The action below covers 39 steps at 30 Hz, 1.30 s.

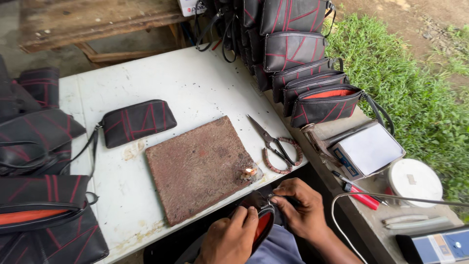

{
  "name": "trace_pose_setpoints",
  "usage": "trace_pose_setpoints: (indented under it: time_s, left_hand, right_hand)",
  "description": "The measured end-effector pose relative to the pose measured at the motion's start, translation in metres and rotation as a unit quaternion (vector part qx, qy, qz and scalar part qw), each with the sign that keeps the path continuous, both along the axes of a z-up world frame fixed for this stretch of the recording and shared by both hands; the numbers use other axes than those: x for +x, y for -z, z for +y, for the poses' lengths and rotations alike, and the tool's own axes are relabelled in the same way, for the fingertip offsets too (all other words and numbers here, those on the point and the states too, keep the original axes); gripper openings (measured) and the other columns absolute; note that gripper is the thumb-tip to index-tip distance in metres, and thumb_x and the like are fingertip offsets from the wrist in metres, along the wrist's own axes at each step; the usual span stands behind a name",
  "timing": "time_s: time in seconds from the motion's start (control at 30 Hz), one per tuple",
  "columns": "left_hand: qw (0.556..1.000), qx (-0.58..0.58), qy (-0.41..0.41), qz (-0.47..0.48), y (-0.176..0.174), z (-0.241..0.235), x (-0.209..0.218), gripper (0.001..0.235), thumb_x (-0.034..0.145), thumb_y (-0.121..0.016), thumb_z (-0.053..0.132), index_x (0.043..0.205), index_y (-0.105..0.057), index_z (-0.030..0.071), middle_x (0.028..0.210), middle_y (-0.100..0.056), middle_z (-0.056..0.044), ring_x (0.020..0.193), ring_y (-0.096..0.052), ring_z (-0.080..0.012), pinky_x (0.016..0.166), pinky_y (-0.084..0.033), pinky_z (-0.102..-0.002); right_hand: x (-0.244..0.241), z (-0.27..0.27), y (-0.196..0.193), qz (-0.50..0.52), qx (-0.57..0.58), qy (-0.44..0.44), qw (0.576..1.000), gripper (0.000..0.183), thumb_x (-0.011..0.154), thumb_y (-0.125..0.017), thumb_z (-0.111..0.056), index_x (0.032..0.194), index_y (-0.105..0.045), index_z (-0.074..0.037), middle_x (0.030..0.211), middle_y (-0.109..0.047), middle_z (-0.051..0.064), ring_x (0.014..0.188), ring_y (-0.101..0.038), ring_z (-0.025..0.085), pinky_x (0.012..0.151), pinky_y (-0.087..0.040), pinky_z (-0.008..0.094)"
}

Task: The person assembles small black pouches with red stitching by attaching wrist straps and sealing edges. They use pliers to secure metal rivets and a lighter to melt and seal strap ends, then place finished pouches into a cardboard box.

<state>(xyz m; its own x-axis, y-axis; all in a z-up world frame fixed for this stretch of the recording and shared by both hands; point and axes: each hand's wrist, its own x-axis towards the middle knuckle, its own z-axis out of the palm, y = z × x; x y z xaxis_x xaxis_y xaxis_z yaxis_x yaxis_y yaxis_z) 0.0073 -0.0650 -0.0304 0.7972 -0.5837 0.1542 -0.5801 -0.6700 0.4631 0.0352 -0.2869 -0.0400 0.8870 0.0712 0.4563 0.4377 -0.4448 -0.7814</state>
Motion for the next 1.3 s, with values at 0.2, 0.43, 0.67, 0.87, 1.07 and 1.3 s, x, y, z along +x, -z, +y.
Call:
trace_pose_setpoints:
  time_s: [0.2, 0.43, 0.67, 0.87, 1.07, 1.3]
  left_hand:
    - [0.997, 0.019, -0.015, -0.070, 0.026, -0.023, 0.012, 0.044, 0.087, -0.059, 0.014, 0.121, -0.058, -0.014, 0.097, -0.062, -0.022, 0.049, -0.064, -0.0295, 0.051, -0.055, -0.038]
    - [0.997, 0.036, -0.041, -0.051, 0.023, -0.026, 0.017, 0.048, 0.083, -0.062, 0.012, 0.122, -0.059, -0.017, 0.095, -0.064, -0.021, 0.048, -0.066, -0.0261, 0.050, -0.056, -0.035]
    - [0.999, 0.025, -0.042, -0.011, 0.007, -0.032, 0.026, 0.041, 0.084, -0.062, 0.008, 0.116, -0.061, -0.019, 0.092, -0.064, -0.021, 0.054, -0.071, -0.0274, 0.052, -0.058, -0.034]
    - [0.998, 0.001, -0.031, 0.051, -0.005, -0.042, 0.030, 0.032, 0.087, -0.060, 0.005, 0.107, -0.060, -0.020, 0.088, -0.064, -0.023, 0.062, -0.073, -0.0301, 0.055, -0.060, -0.036]
    - [0.996, 0.025, -0.027, 0.078, -0.010, -0.043, 0.032, 0.033, 0.088, -0.059, 0.005, 0.107, -0.058, -0.021, 0.089, -0.064, -0.024, 0.065, -0.074, -0.0297, 0.056, -0.060, -0.035]
    - [0.988, 0.015, -0.056, 0.144, -0.024, -0.038, 0.041, 0.030, 0.086, -0.061, 0.006, 0.104, -0.058, -0.017, 0.095, -0.063, -0.025, 0.069, -0.074, -0.0317, 0.060, -0.061, -0.037]
  right_hand:
    - [0.014, 0.016, 0.066, 0.034, 0.105, 0.076, 0.991, 0.012, 0.089, -0.077, -0.005, 0.094, -0.067, -0.001, 0.095, -0.070, 0.007, 0.086, -0.066, 0.014, 0.079, -0.054, 0.025]
    - [0.030, 0.014, 0.088, 0.142, 0.174, 0.067, 0.972, 0.012, 0.089, -0.076, -0.006, 0.097, -0.070, 0.001, 0.097, -0.071, 0.006, 0.089, -0.065, 0.010, 0.081, -0.053, 0.024]
    - [0.045, 0.008, 0.071, 0.229, 0.170, 0.048, 0.957, 0.013, 0.087, -0.078, -0.009, 0.092, -0.072, 0.002, 0.085, -0.076, 0.006, 0.077, -0.066, 0.008, 0.071, -0.056, 0.025]
    - [0.051, 0.005, 0.054, 0.282, 0.163, 0.022, 0.945, 0.012, 0.087, -0.077, -0.009, 0.090, -0.073, 0.002, 0.082, -0.077, 0.006, 0.075, -0.067, 0.008, 0.069, -0.057, 0.025]
    - [0.057, 0.005, 0.051, 0.290, 0.139, 0.025, 0.946, 0.010, 0.087, -0.077, -0.007, 0.091, -0.074, 0.001, 0.081, -0.077, 0.007, 0.075, -0.067, 0.007, 0.068, -0.056, 0.025]
    - [0.065, 0.008, 0.043, 0.304, 0.104, 0.027, 0.947, 0.011, 0.087, -0.077, -0.009, 0.091, -0.075, 0.001, 0.082, -0.078, 0.007, 0.073, -0.067, 0.007, 0.066, -0.055, 0.024]
